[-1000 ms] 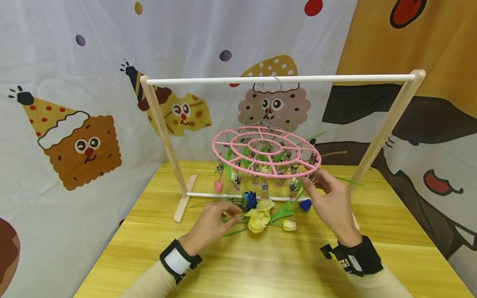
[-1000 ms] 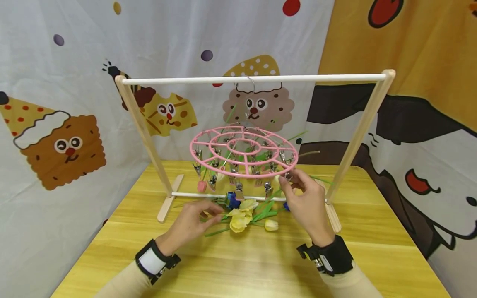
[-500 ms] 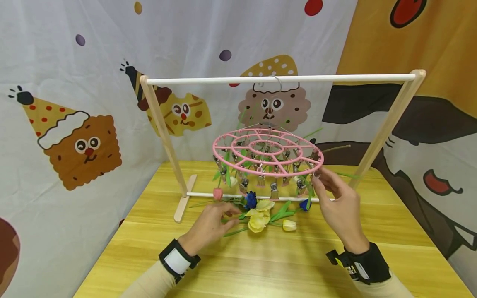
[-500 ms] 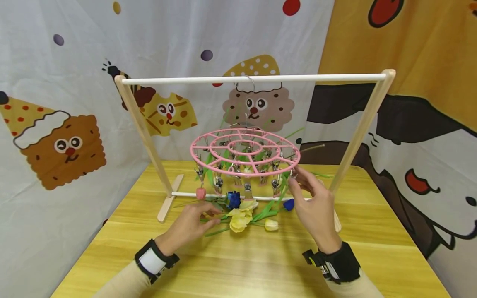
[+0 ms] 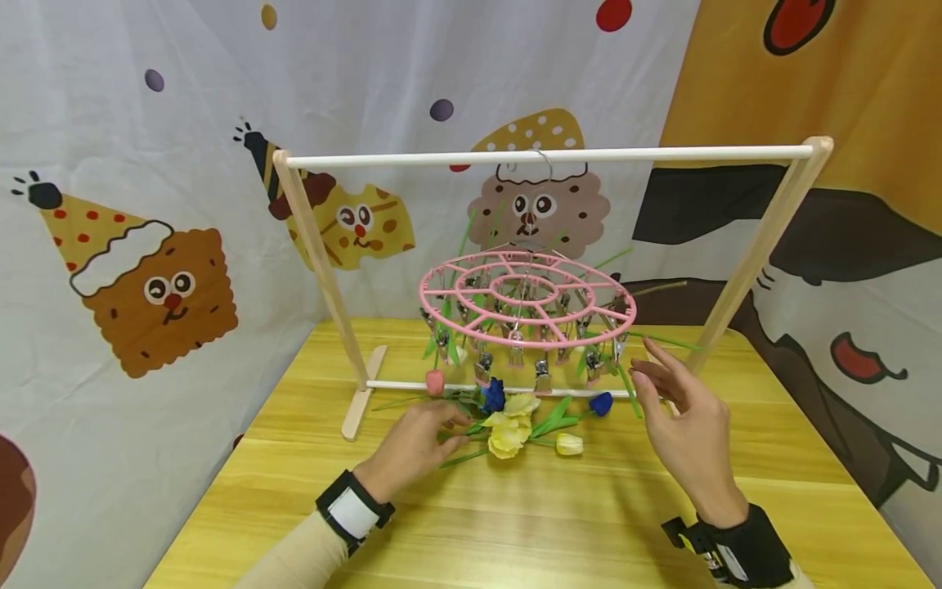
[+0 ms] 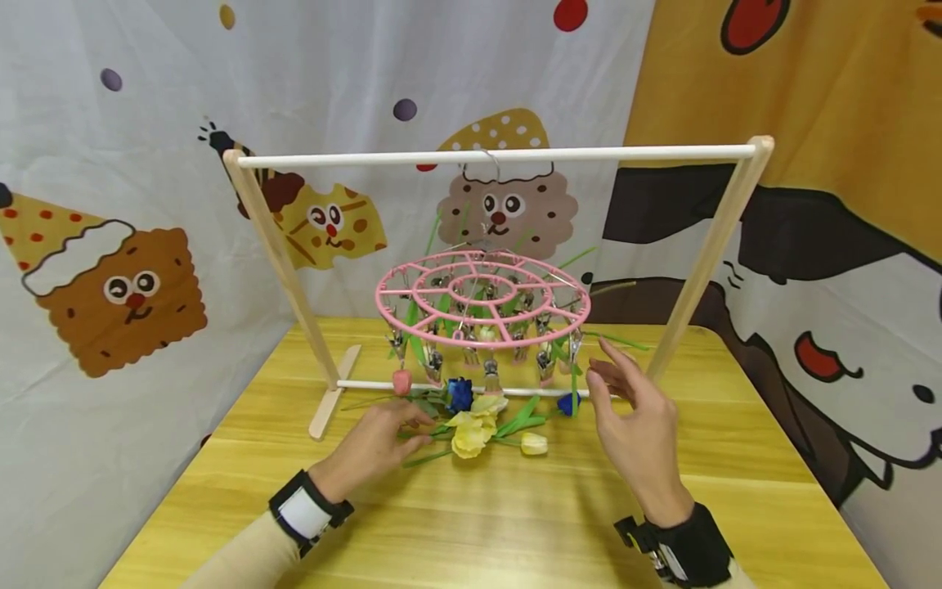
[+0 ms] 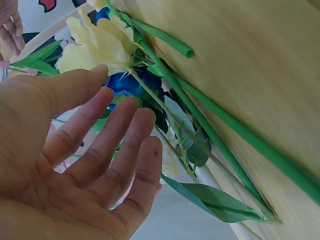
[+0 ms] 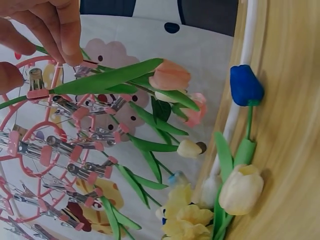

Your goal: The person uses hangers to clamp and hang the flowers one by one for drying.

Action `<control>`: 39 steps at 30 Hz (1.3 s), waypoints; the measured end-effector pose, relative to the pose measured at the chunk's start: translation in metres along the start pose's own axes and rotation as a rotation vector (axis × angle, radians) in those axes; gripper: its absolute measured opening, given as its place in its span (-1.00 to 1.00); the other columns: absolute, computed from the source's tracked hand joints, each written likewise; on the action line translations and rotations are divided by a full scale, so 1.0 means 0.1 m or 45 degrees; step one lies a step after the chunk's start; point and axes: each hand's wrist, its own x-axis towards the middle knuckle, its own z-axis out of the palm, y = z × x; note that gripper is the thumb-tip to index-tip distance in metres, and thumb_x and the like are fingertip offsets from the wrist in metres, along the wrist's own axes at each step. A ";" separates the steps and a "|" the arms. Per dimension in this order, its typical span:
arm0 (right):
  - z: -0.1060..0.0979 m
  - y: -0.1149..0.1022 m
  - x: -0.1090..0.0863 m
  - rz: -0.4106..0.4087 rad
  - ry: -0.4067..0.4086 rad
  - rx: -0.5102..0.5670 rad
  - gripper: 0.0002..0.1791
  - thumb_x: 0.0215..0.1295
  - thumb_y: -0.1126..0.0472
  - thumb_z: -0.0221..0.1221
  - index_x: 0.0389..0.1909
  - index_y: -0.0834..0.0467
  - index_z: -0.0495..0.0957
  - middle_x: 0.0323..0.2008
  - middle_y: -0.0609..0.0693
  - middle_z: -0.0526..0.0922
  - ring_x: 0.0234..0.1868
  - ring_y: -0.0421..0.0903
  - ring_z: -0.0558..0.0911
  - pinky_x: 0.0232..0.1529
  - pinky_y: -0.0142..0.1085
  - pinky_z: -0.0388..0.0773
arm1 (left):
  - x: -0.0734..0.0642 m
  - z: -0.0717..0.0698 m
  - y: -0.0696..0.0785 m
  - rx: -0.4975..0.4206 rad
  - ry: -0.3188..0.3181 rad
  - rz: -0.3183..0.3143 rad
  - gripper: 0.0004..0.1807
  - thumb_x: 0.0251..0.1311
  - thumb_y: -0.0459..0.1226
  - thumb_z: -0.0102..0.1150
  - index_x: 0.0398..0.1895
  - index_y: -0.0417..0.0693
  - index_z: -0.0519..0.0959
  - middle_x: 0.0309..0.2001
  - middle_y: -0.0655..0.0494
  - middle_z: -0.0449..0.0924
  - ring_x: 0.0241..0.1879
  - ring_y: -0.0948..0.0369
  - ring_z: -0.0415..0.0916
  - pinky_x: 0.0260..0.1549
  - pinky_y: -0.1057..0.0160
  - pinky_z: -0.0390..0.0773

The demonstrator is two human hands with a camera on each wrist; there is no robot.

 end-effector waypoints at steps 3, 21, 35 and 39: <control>-0.03 0.01 -0.04 0.018 0.003 -0.026 -0.38 0.59 0.44 0.43 0.60 0.10 0.65 0.08 0.30 0.94 -0.02 -0.67 0.75 0.14 -0.79 0.60 | 0.01 0.02 -0.01 0.012 -0.018 0.001 -0.77 0.40 -0.39 0.65 0.06 -0.14 0.86 0.05 -0.06 0.94 -0.03 0.01 0.94 0.03 0.07 0.95; 0.10 0.03 -0.20 0.017 -0.253 -0.249 -0.78 0.46 0.38 0.57 0.05 0.19 0.85 -0.16 -0.01 0.94 -0.21 -0.31 0.80 -0.14 -0.60 0.71 | -0.01 0.12 -0.06 0.188 -0.092 -0.075 -0.83 0.43 -0.31 0.65 0.01 -0.02 0.89 -0.02 0.07 0.90 0.00 0.07 0.87 -0.02 0.03 0.91; 0.35 -0.01 -0.28 -0.045 -0.587 -0.262 -0.84 0.42 0.36 0.60 -0.13 0.06 0.87 -0.27 -0.15 0.89 -0.28 -0.25 0.81 -0.25 -0.32 0.81 | 0.03 0.20 -0.11 0.267 -0.079 0.027 -0.89 0.40 -0.41 0.64 -0.13 -0.04 0.92 -0.14 0.09 0.86 -0.13 0.17 0.81 -0.14 0.25 0.87; 0.39 -0.04 -0.28 -0.031 -0.626 -0.242 -0.86 0.43 0.35 0.60 -0.12 0.07 0.89 -0.28 -0.19 0.86 -0.28 -0.31 0.76 -0.23 -0.32 0.80 | 0.02 0.20 -0.11 0.278 -0.081 0.048 -0.90 0.41 -0.41 0.63 -0.13 -0.04 0.91 -0.13 0.08 0.86 -0.11 0.14 0.82 -0.10 0.22 0.88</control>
